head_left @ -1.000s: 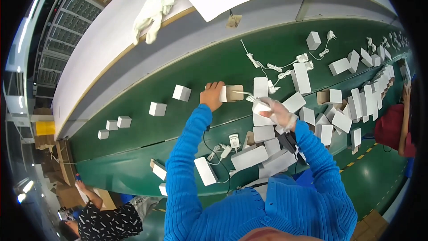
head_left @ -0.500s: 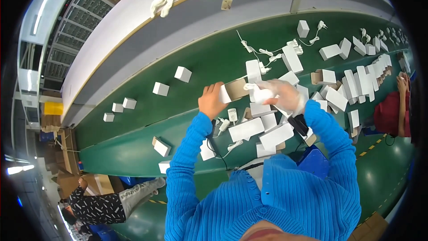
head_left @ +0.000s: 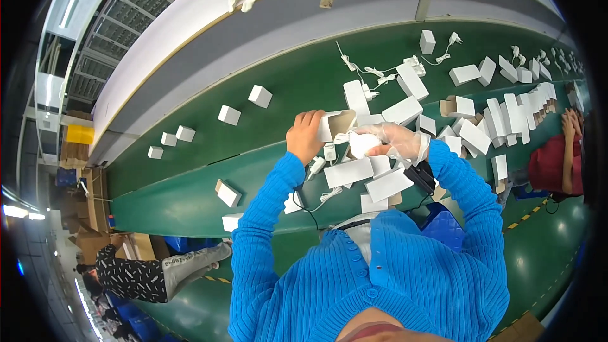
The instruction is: The person picks up a white charger and a cardboard box, places the charger inside the box, and folds the flaps to close it before setting it down and repeating the process.
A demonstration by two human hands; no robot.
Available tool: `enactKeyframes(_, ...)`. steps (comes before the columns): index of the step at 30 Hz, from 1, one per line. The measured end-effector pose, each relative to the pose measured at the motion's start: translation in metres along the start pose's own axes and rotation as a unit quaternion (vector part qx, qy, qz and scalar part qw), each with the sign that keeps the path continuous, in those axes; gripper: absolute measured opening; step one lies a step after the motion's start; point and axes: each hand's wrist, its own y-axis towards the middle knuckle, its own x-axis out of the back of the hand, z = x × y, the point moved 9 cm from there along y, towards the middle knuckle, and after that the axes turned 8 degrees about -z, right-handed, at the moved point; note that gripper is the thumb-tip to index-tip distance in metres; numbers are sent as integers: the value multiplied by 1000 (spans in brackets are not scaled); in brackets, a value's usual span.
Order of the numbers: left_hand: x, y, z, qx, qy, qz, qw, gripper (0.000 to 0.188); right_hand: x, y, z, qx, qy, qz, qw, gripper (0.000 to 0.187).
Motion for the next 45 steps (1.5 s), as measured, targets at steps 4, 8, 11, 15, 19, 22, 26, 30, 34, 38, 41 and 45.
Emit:
enactKeyframes(4, 3, -5, 2, 23, -34, -6, 999, 65, 1, -2, -2, -20, 104, 14, 994, 53)
enactKeyframes(8, 0, -13, 18, 94, -57, 8, 994, 65, 5, -9, 4, -39, 109, 10, 993, 54)
enactKeyframes(11, -2, -16, 14, 104, -74, 22, 991, 66, -2, -15, -3, -50, 100, 22, 993, 55)
enactKeyframes(15, 12, -16, -10, -7, -48, -15, 999, 65, -5, -2, -15, -14, -57, -12, 998, 53)
enactKeyframes(19, 15, -21, -28, -6, -46, -15, 999, 64, -10, 19, 8, 69, -350, -16, 934, 43)
enactKeyframes(22, 17, -17, -43, 42, -100, 23, 994, 64, -33, 29, 9, 121, -490, -28, 863, 34)
enactKeyframes(26, 19, -28, -32, 109, -142, 42, 983, 66, -35, 29, 19, 208, -492, -73, 842, 26)
enactKeyframes(30, 20, -28, -26, 137, -164, 38, 976, 67, -24, 24, 20, 261, -359, -80, 893, 24)
enactKeyframes(34, 19, -26, -33, 141, -166, 33, 975, 70, -34, 29, 6, 246, -395, -35, 885, 30)
enactKeyframes(38, 26, -38, -22, 225, -188, -59, 954, 75, -17, 21, 31, 220, -336, -151, 903, 53)
enactKeyframes(41, 23, -39, -43, 237, -235, -106, 937, 80, 1, -19, 27, 116, -134, -414, 893, 72)
enactKeyframes(45, 38, -44, -71, 164, -281, -86, 942, 81, -45, -17, -41, -7, 162, -337, 928, 92)
